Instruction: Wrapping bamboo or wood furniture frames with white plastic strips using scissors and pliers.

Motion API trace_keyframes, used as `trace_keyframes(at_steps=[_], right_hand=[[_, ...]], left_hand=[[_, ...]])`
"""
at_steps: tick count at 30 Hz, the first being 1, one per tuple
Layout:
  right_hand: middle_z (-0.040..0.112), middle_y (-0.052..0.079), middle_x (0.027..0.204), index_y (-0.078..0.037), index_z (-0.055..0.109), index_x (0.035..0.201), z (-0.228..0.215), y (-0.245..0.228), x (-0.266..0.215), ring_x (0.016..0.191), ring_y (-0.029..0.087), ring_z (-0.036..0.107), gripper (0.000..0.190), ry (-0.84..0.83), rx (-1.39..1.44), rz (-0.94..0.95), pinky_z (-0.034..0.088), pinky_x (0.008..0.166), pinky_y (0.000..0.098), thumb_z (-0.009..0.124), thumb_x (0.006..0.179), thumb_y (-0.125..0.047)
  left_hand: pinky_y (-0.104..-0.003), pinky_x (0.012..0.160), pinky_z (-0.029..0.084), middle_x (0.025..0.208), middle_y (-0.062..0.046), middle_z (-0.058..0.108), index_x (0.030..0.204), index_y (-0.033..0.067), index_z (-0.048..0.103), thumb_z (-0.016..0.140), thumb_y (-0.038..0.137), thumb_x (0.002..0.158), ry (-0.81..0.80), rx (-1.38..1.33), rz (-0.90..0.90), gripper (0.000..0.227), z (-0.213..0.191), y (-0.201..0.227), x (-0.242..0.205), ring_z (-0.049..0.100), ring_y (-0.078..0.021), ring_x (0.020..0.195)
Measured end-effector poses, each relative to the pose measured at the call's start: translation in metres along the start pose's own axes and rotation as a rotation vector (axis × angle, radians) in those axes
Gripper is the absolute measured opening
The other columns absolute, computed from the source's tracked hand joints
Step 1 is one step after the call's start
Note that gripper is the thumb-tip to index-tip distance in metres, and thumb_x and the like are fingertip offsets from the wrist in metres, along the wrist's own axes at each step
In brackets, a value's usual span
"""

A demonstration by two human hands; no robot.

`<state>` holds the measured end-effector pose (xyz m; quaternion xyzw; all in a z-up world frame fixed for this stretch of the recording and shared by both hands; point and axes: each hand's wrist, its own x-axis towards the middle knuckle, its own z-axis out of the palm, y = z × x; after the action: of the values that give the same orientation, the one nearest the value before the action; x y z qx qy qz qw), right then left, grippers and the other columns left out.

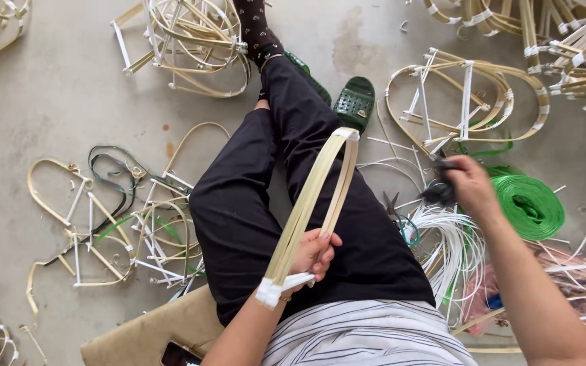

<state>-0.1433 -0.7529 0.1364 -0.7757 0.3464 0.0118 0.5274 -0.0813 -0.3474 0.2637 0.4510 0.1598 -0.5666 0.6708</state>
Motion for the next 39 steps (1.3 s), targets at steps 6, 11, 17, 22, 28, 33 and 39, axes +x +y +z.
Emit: trace_keyframes(at_steps=[6, 11, 17, 22, 28, 33, 39], right_hand=[[0.062, -0.001, 0.075, -0.004, 0.073, 0.093, 0.097, -0.141, -0.078, 0.071, 0.006, 0.053, 0.022, -0.599, 0.047, -0.034, 0.046, 0.064, 0.0274, 0.072, 0.094, -0.025], [0.065, -0.001, 0.073, -0.004, 0.07, 0.091, 0.104, -0.168, -0.054, 0.067, 0.008, 0.054, 0.026, -0.468, 0.048, -0.008, 0.045, 0.061, 0.0295, 0.072, 0.091, -0.03], [0.069, 0.001, 0.077, -0.006, 0.072, 0.086, 0.138, -0.136, -0.077, 0.071, 0.009, 0.061, 0.024, -0.646, 0.0, 0.026, 0.051, 0.069, 0.0304, 0.079, 0.086, -0.029], [0.073, -0.001, 0.083, -0.005, 0.069, 0.089, 0.122, -0.16, -0.063, 0.077, 0.01, 0.064, 0.022, -0.693, 0.279, 0.156, 0.051, 0.074, 0.0304, 0.077, 0.088, -0.025], [0.065, -0.004, 0.086, -0.004, 0.07, 0.098, 0.119, -0.183, -0.097, 0.084, 0.006, 0.059, 0.02, -0.796, 0.061, 0.024, 0.049, 0.079, 0.027, 0.074, 0.093, -0.023], [0.062, -0.005, 0.097, -0.006, 0.063, 0.113, 0.097, -0.183, -0.096, 0.089, 0.003, 0.057, 0.021, -0.645, 0.261, -0.193, 0.048, 0.08, 0.0225, 0.066, 0.096, -0.018], [0.063, -0.004, 0.095, -0.005, 0.062, 0.113, 0.098, -0.188, -0.108, 0.086, 0.003, 0.058, 0.019, -0.762, 0.53, 0.006, 0.049, 0.074, 0.0216, 0.065, 0.098, -0.017]], left_hand=[[-0.022, 0.037, 0.043, 0.064, 0.002, 0.051, 0.104, 0.006, 0.058, 0.047, 0.03, 0.109, -0.014, -0.023, 0.026, 0.027, 0.008, -0.008, 0.018, 0.042, -0.0045, 0.044], [-0.025, 0.037, 0.048, 0.063, -0.002, 0.054, 0.105, 0.0019, 0.059, 0.052, 0.03, 0.105, -0.124, -0.147, 0.019, 0.029, 0.007, -0.01, 0.009, 0.048, -0.0094, 0.043], [-0.023, 0.04, 0.047, 0.064, 0.002, 0.052, 0.106, 0.0042, 0.059, 0.055, 0.031, 0.109, -0.058, -0.097, 0.109, 0.027, -0.008, -0.018, 0.01, 0.046, -0.0049, 0.044], [-0.023, 0.041, 0.042, 0.067, 0.0, 0.055, 0.104, 0.0012, 0.061, 0.057, 0.025, 0.108, -0.122, 0.051, 0.167, 0.024, -0.011, -0.015, 0.002, 0.048, -0.0084, 0.046], [-0.022, 0.037, 0.043, 0.063, 0.0, 0.054, 0.107, 0.0061, 0.059, 0.052, 0.031, 0.107, -0.021, -0.015, 0.151, 0.025, 0.006, 0.007, -0.015, 0.044, -0.0053, 0.041], [-0.02, 0.038, 0.043, 0.065, -0.002, 0.057, 0.116, 0.0069, 0.056, 0.053, 0.034, 0.107, 0.084, 0.057, 0.246, 0.029, 0.024, 0.037, -0.041, 0.047, -0.0051, 0.044], [-0.026, 0.057, 0.057, 0.089, -0.001, 0.067, 0.116, -0.0035, 0.062, 0.064, 0.02, 0.102, 0.071, -0.01, 0.297, 0.027, 0.008, 0.029, -0.035, 0.066, -0.0093, 0.069]])
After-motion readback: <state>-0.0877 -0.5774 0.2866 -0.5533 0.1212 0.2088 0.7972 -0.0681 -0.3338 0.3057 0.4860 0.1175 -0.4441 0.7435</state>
